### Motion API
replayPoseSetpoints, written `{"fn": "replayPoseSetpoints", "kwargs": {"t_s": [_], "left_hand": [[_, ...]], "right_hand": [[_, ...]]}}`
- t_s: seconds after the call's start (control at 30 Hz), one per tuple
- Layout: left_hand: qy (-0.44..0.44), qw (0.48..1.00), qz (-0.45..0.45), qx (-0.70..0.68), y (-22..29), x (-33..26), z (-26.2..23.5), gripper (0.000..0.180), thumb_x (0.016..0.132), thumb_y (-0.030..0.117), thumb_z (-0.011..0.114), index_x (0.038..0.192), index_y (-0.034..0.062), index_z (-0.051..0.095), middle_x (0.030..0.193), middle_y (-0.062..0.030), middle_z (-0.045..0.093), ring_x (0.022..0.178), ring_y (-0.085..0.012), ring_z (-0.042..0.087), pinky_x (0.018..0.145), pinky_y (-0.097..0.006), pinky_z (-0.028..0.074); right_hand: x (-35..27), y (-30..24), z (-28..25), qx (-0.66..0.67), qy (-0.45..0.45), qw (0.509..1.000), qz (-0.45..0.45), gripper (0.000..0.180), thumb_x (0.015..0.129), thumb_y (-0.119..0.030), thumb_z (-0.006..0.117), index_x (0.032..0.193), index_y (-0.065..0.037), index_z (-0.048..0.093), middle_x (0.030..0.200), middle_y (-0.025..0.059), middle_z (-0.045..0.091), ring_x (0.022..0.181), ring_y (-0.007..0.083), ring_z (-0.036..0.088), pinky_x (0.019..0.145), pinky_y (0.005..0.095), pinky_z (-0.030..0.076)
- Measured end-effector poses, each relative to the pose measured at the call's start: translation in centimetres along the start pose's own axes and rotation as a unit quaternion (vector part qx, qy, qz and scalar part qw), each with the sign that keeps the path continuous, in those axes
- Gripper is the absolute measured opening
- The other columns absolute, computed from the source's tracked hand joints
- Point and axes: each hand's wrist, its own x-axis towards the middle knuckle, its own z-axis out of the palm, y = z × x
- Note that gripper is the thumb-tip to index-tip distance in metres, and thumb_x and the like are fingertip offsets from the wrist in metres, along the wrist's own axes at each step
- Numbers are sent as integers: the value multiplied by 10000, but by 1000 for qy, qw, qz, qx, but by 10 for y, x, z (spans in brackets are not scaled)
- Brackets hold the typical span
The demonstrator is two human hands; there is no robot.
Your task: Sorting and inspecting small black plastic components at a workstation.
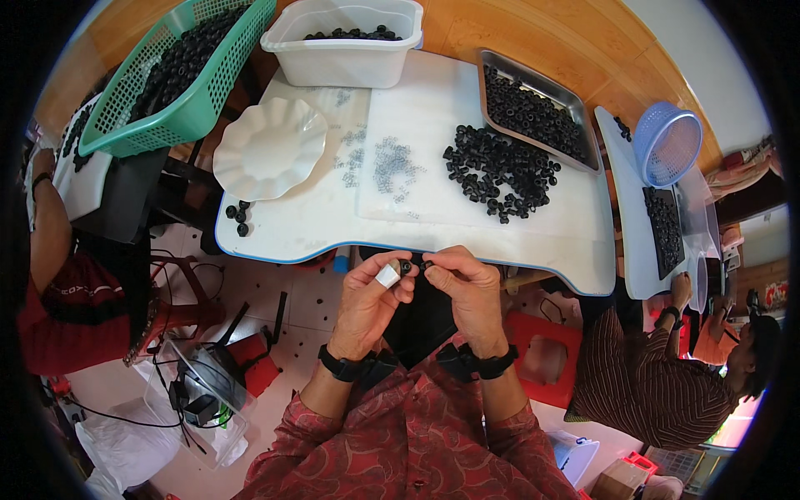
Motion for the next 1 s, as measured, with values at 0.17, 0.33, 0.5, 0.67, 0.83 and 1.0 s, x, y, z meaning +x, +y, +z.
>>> {"fn": "replayPoseSetpoints", "kwargs": {"t_s": [0.17,0.33,0.5,0.67,0.83,1.0], "left_hand": [[-5,1000,-1,-6,1,-1,1,262,965,80,600,1192,-49,623,1005,-147,694,809,-157,669,683,-269,565],[-10,1000,2,-9,0,-1,2,259,966,77,597,1191,-48,625,981,-127,691,805,-157,670,682,-265,572],[-9,1000,7,-10,-1,0,2,255,966,69,593,1188,-52,623,985,-121,687,801,-155,671,687,-264,579],[-23,1000,9,-13,-1,-1,-1,255,990,72,562,1208,-51,613,1019,-115,675,824,-153,676,698,-270,586],[-16,999,16,-25,-2,-1,0,249,980,60,578,1202,-45,619,1014,-108,675,820,-148,676,699,-265,587],[-4,1000,24,-11,-5,-1,-1,242,975,56,587,1193,-39,632,1007,-93,672,825,-145,677,703,-260,585]], "right_hand": [[0,1,5,-32,4,999,-19,212,839,76,698,1033,-2,732,993,61,654,909,123,611,822,229,491],[1,2,10,-67,-3,996,-59,205,832,95,693,1013,7,733,994,72,649,906,137,619,828,242,503],[1,2,15,-75,0,996,-55,206,829,98,693,1012,11,731,985,71,645,907,140,620,826,244,506],[1,3,17,-75,3,996,-53,202,833,96,691,1012,13,731,982,63,634,906,138,618,824,243,503],[1,3,19,-79,9,995,-55,200,842,86,689,1021,8,734,1002,53,620,911,131,614,820,237,497],[2,5,20,-87,10,994,-60,203,842,81,692,1026,7,734,1002,48,619,913,127,613,822,236,495]]}}
